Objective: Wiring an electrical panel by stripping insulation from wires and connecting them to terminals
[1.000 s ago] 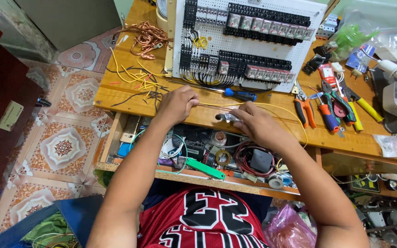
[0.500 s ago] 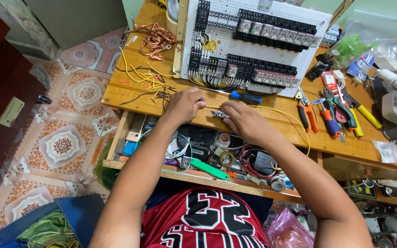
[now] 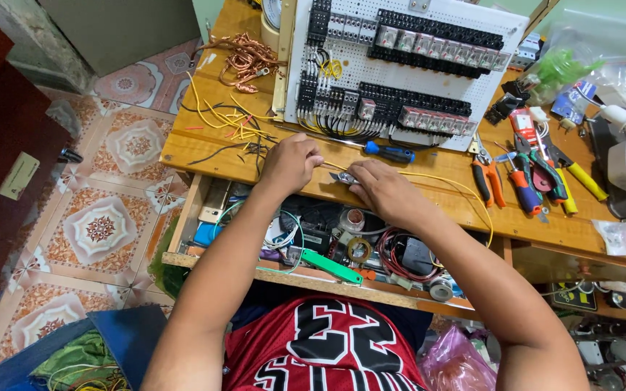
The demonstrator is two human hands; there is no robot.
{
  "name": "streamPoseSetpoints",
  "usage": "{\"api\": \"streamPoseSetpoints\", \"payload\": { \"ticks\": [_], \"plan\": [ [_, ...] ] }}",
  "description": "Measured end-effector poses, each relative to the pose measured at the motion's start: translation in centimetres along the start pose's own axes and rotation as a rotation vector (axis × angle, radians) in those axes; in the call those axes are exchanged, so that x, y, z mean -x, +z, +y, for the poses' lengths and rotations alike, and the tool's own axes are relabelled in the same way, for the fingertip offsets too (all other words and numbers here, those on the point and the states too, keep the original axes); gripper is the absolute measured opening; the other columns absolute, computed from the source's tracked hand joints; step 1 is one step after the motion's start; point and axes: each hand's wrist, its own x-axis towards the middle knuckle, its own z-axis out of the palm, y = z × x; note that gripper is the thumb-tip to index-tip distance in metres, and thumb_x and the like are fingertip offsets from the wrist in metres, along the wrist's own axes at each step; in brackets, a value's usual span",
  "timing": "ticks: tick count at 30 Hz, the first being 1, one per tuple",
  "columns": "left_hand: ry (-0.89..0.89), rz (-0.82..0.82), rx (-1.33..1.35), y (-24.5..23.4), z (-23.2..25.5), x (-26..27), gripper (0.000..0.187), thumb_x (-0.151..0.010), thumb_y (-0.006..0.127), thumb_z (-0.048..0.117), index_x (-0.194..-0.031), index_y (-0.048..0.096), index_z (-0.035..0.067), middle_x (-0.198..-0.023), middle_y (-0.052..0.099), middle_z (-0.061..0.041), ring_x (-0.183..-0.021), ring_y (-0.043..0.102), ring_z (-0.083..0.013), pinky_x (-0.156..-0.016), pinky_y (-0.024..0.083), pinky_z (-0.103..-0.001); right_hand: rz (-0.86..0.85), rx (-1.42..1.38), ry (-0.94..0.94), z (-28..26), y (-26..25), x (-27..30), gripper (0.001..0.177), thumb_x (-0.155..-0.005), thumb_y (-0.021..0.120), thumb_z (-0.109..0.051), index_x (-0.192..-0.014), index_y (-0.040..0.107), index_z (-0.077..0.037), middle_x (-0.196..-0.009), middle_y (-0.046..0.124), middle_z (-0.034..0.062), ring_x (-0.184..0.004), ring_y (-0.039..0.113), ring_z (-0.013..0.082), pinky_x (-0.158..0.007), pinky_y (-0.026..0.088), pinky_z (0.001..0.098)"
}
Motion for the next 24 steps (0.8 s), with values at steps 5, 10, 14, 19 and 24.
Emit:
{"api": "streamPoseSetpoints", "payload": {
  "ticks": [5, 10, 14, 19, 24],
  "plan": [
    [-0.035, -0.007, -0.033, -0.3, 0.4, 0.1, 0.008, -0.091, 0.073, 0.029, -0.09, 0.074, 0.021, -0.085, 0.063, -0.006, -0.088, 0.071, -0.0345, -0.078, 0.058, -0.048, 0.055, 0.024, 0.002, 0.7, 1.7, 0.1, 0.031, -0.104, 0.058, -0.022, -0.126, 0.06, -0.001, -0.111, 0.065, 0.0155, -0.104, 0.067, 0.0356, -0.088, 0.056, 0.0422],
    [-0.047, 0.024, -0.035, -1.9, 1.1, 0.3, 0.01, -0.088, 0.077, 0.03, -0.093, 0.074, 0.022, -0.082, 0.065, -0.003, -0.089, 0.072, -0.0317, -0.078, 0.059, -0.047, 0.054, 0.068, -0.001, -0.1, 0.6, -0.5, 0.032, -0.103, 0.056, -0.016, -0.133, 0.059, -0.004, -0.106, 0.064, 0.0121, -0.101, 0.067, 0.0322, -0.083, 0.057, 0.0401],
    [0.031, -0.039, -0.046, -1.7, 0.4, 0.3, 0.006, -0.091, 0.075, 0.028, -0.089, 0.073, 0.023, -0.086, 0.065, -0.007, -0.091, 0.07, -0.036, -0.08, 0.057, -0.05, 0.092, 0.116, 0.006, -0.9, 0.3, -0.8, 0.033, -0.104, 0.053, -0.016, -0.134, 0.062, -0.008, -0.103, 0.064, 0.0112, -0.091, 0.065, 0.0304, -0.076, 0.057, 0.0381],
    [0.056, -0.061, -0.047, -2.5, 0.4, 0.4, 0.005, -0.093, 0.071, 0.024, -0.089, 0.072, 0.023, -0.088, 0.066, -0.007, -0.093, 0.07, -0.0374, -0.081, 0.057, -0.051, 0.077, 0.107, 0.058, -0.2, 1.0, -1.0, 0.034, -0.103, 0.052, -0.018, -0.135, 0.061, -0.013, -0.101, 0.064, 0.0082, -0.088, 0.064, 0.0278, -0.073, 0.057, 0.0386],
    [0.099, -0.016, -0.01, -1.9, -0.6, 0.3, 0.008, -0.096, 0.066, 0.018, -0.091, 0.07, 0.023, -0.09, 0.062, -0.007, -0.093, 0.068, -0.0382, -0.079, 0.056, -0.05, 0.056, 0.101, 0.057, 0.9, 1.7, -1.3, 0.032, -0.102, 0.054, -0.02, -0.132, 0.064, -0.014, -0.096, 0.067, 0.0109, -0.08, 0.065, 0.031, -0.07, 0.056, 0.0401]
  ]
}}
